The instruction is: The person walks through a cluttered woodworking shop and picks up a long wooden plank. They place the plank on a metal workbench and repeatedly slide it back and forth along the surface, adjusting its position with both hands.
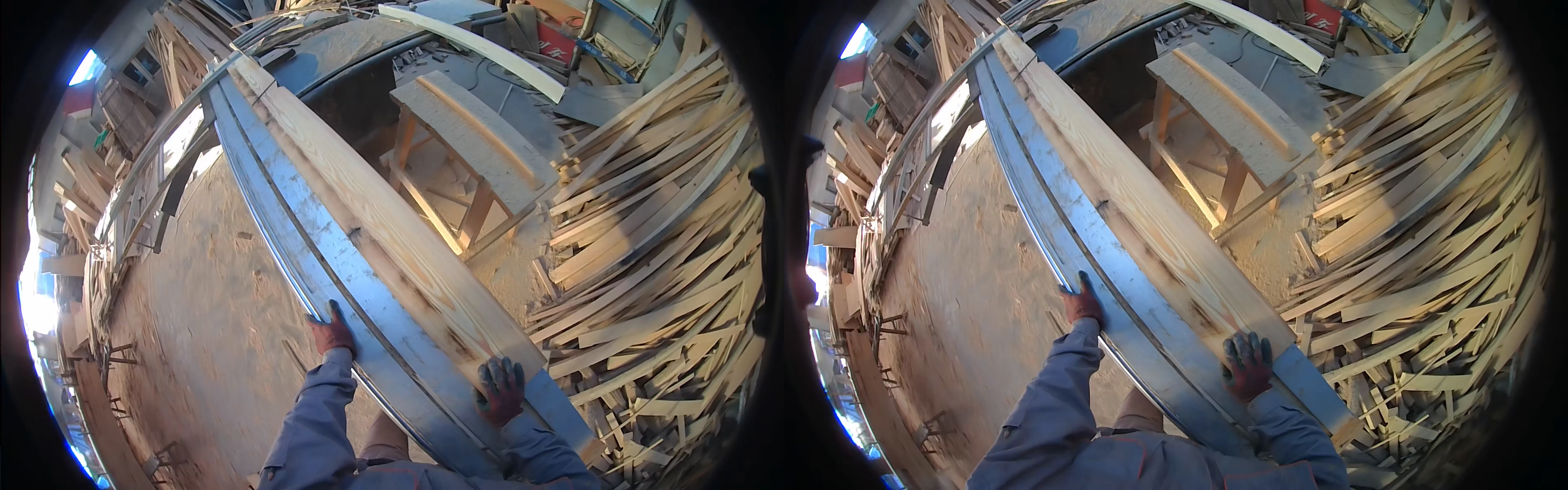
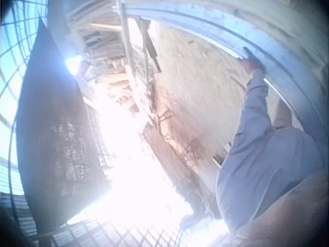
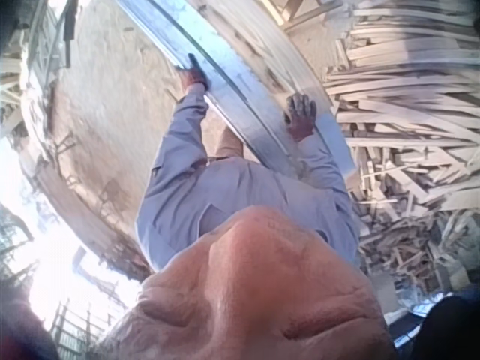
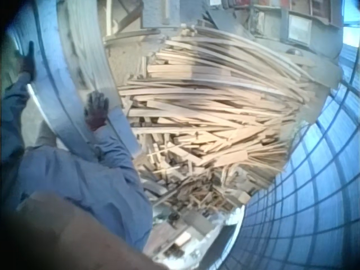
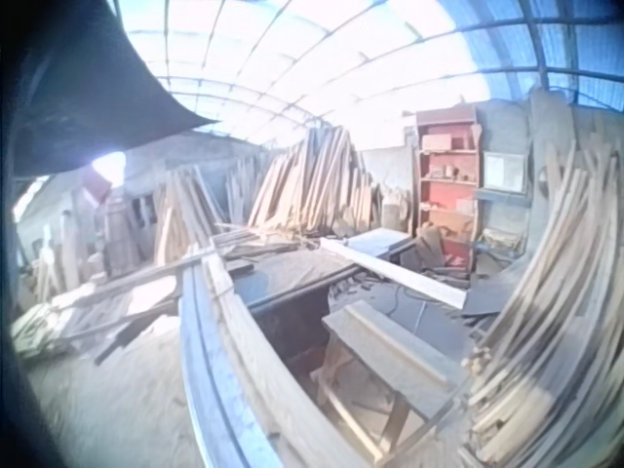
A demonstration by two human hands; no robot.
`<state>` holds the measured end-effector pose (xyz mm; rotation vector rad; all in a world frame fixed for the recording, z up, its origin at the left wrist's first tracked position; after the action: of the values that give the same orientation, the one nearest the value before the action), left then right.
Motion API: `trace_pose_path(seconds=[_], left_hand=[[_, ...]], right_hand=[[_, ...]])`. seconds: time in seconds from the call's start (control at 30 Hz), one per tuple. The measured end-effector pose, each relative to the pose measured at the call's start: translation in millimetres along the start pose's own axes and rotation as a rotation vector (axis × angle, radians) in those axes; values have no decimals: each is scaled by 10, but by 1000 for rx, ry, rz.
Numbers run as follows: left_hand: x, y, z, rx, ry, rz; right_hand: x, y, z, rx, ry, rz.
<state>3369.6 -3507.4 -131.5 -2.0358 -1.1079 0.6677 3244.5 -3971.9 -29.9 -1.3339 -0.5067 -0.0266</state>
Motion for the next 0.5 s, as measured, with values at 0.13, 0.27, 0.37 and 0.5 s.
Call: trace_pose_path(seconds=[0.13,0.27,0.37,0.5], left_hand=[[14,26,10,-21,-6,3],[0,13,-15,19,-17,15],[-23,-10,-39,30,-34,1],[-36,11,-41,25,-62,10]], right_hand=[[-31,78,-16,-9,-10,-1],[-46,131,-22,3,-11,-4],[-45,165,-42,16,-6,-10],[-47,195,-28,-25,-50,-33]])
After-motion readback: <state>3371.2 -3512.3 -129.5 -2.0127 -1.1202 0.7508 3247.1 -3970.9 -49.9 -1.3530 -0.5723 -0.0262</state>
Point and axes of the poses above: each hand's wrist, its own x-axis towards the middle knuckle, its own y-axis out of the palm, z = x × y, the point moved 9 cm from there along x, towards the middle knuckle, and after that the axes turned 6 degrees about -x, right-handed, at the moved point
